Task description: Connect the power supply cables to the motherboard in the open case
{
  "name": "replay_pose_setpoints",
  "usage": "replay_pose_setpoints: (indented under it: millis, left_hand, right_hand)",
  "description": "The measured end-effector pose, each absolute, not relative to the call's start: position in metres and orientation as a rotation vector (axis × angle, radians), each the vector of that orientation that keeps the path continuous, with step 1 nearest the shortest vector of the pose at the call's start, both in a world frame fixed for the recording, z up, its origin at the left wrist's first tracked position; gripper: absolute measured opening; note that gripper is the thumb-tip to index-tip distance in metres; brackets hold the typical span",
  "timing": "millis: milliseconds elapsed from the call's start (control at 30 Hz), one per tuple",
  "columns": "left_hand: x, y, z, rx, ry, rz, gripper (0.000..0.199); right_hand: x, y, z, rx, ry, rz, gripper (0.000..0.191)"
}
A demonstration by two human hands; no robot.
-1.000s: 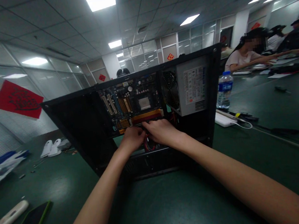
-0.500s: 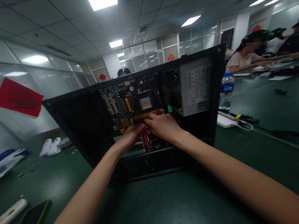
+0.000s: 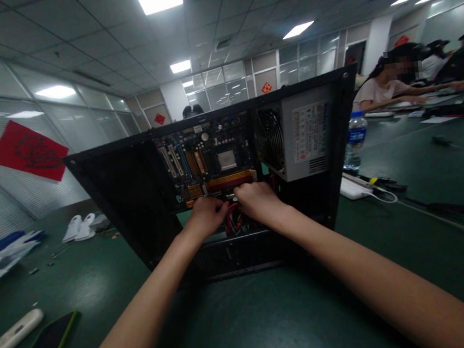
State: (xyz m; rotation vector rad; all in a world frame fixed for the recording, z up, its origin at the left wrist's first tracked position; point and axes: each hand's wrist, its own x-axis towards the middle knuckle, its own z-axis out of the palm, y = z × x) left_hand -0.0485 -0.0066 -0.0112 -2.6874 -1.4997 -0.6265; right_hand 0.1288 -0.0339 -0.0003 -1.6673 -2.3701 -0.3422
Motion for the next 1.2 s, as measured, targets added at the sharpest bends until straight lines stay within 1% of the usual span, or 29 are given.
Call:
replay_pose_setpoints:
  millis: [233,633,933,1200]
  left_hand:
    - [-0.0469,-0.009,-0.0102,-2.661,-1.385,-0.457,0.041]
    - [-0.0405,-0.0076,-0.0119,-2.624,-1.448,-0.502,0.037]
    - [-0.0401,-0.0101,-0.0088,-2.562,-1.481,-0.476,0.04]
    - [-0.04,-0.0024,-0.0123,-2.645,-1.571,-0.484,0.04]
  right_hand:
    - [0.1261,-0.038,0.0013,-1.694,-2.39,-0.31,0.028]
    - [0.1258,-0.0338,-0.0012,-1.676,-2.381,-0.243,0.03]
    - [0.126,-0.0321,-0.0033,-1.671,-2.289,-0.212,0.028]
    - [0.1234,-0.0404,0.0026,-1.699,-2.329,-0.193,0.028]
